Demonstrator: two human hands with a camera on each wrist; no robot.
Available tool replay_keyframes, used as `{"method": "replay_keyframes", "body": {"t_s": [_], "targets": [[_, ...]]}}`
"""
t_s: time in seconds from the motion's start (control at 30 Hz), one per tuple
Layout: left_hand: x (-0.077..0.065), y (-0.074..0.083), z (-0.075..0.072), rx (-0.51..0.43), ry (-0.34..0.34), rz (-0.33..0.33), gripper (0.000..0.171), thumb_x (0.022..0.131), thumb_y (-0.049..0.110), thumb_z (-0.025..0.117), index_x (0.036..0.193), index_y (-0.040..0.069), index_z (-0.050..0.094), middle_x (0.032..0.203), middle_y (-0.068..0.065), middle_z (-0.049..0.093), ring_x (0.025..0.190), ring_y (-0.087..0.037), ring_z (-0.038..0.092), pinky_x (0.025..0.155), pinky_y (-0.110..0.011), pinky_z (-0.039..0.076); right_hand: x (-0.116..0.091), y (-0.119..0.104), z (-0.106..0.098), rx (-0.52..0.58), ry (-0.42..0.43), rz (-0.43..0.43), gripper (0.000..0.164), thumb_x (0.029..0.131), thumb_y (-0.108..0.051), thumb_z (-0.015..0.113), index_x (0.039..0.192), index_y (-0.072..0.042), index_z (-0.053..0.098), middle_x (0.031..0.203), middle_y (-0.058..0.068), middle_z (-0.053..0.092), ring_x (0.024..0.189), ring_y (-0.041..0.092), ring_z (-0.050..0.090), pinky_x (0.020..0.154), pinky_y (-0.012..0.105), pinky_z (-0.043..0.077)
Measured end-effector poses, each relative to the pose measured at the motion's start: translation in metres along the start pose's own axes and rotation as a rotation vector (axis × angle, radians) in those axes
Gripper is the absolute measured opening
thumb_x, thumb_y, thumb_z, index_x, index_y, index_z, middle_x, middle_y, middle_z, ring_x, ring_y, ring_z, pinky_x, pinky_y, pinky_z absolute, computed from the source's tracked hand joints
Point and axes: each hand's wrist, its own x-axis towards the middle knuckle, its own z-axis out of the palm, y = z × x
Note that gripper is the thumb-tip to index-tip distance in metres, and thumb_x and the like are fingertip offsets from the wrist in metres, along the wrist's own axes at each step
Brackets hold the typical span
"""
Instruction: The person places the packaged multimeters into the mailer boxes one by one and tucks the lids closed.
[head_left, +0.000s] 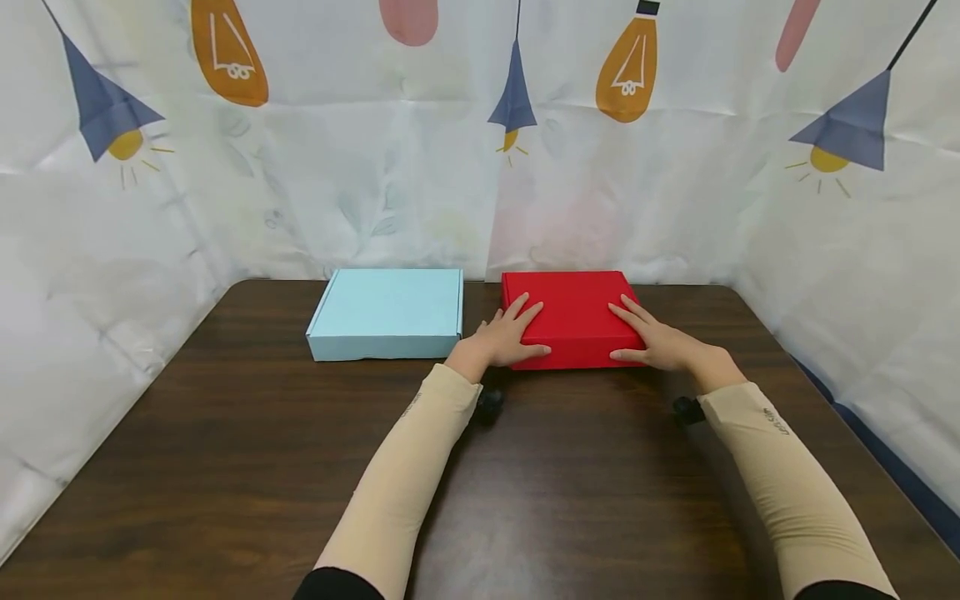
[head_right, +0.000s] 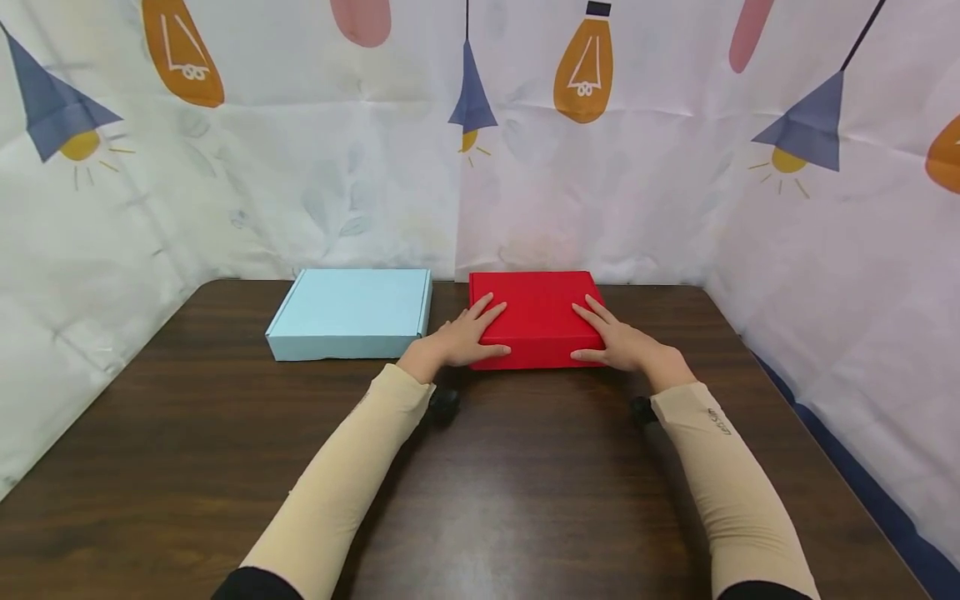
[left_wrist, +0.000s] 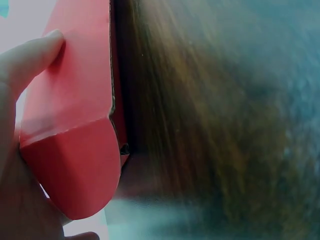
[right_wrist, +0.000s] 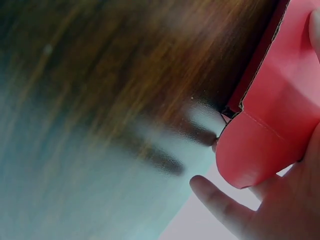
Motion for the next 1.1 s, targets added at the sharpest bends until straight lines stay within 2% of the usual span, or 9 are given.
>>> {"method": "replay_keyframes", "body": {"t_s": [0.37, 0.6, 0.73, 0.87, 1.0, 1.1], "targets": [[-0.001, 0.007, 0.000, 0.011, -0.001, -0.011, 0.090, 0.096, 0.053, 0.062, 0.167, 0.026, 0.012, 0.172, -0.003, -0.001, 0.151, -0.045, 0.020, 0.116, -0.067, 0.023, -0.005, 0.008, -0.003, 0.073, -0.003, -0.028, 0.096, 0.097, -0.039, 0.070, 0.166, -0.013, 0.008, 0.169, 0.019, -0.006, 0.148, 0.053, 0.009, 0.107, 0.070, 0.035], [-0.004, 0.003, 0.001, 0.009, 0.011, -0.024, 0.090, 0.096, 0.053, 0.063, 0.167, 0.027, 0.014, 0.172, -0.003, 0.000, 0.151, -0.043, 0.021, 0.116, -0.066, 0.025, -0.010, 0.007, 0.000, 0.118, 0.017, -0.040, 0.093, 0.097, -0.036, 0.070, 0.166, -0.012, 0.012, 0.170, 0.019, -0.003, 0.149, 0.052, 0.008, 0.109, 0.070, 0.032], [-0.003, 0.003, 0.003, -0.006, 0.017, -0.023, 0.091, 0.095, 0.053, 0.064, 0.167, 0.027, 0.014, 0.172, -0.003, 0.001, 0.151, -0.043, 0.021, 0.116, -0.066, 0.025, -0.020, 0.012, -0.004, 0.135, 0.025, -0.045, 0.089, 0.098, -0.033, 0.071, 0.165, -0.009, 0.017, 0.169, 0.022, 0.000, 0.149, 0.053, 0.011, 0.110, 0.071, 0.030], [-0.002, 0.002, 0.003, -0.023, 0.022, -0.014, 0.091, 0.095, 0.052, 0.064, 0.167, 0.026, 0.014, 0.172, -0.004, 0.000, 0.151, -0.043, 0.022, 0.116, -0.066, 0.024, -0.033, 0.018, -0.008, 0.153, 0.041, -0.001, 0.085, 0.098, -0.035, 0.070, 0.163, -0.007, 0.023, 0.169, 0.023, 0.006, 0.147, 0.054, 0.016, 0.108, 0.072, 0.031], [-0.001, 0.001, 0.004, -0.024, 0.024, -0.005, 0.091, 0.095, 0.052, 0.064, 0.166, 0.025, 0.014, 0.172, -0.004, 0.001, 0.150, -0.042, 0.024, 0.116, -0.065, 0.024, -0.045, 0.023, -0.010, 0.206, 0.056, 0.031, 0.084, 0.099, -0.035, 0.070, 0.163, -0.005, 0.024, 0.166, 0.028, 0.015, 0.143, 0.056, 0.025, 0.106, 0.070, 0.036], [-0.001, 0.000, 0.004, -0.037, 0.018, 0.002, 0.091, 0.096, 0.052, 0.063, 0.167, 0.025, 0.014, 0.172, -0.003, 0.000, 0.150, -0.042, 0.024, 0.117, -0.065, 0.024, -0.052, 0.026, -0.010, 0.261, 0.065, 0.020, 0.084, 0.099, -0.030, 0.070, 0.162, -0.002, 0.022, 0.162, 0.032, 0.019, 0.140, 0.059, 0.030, 0.107, 0.069, 0.035]]}}
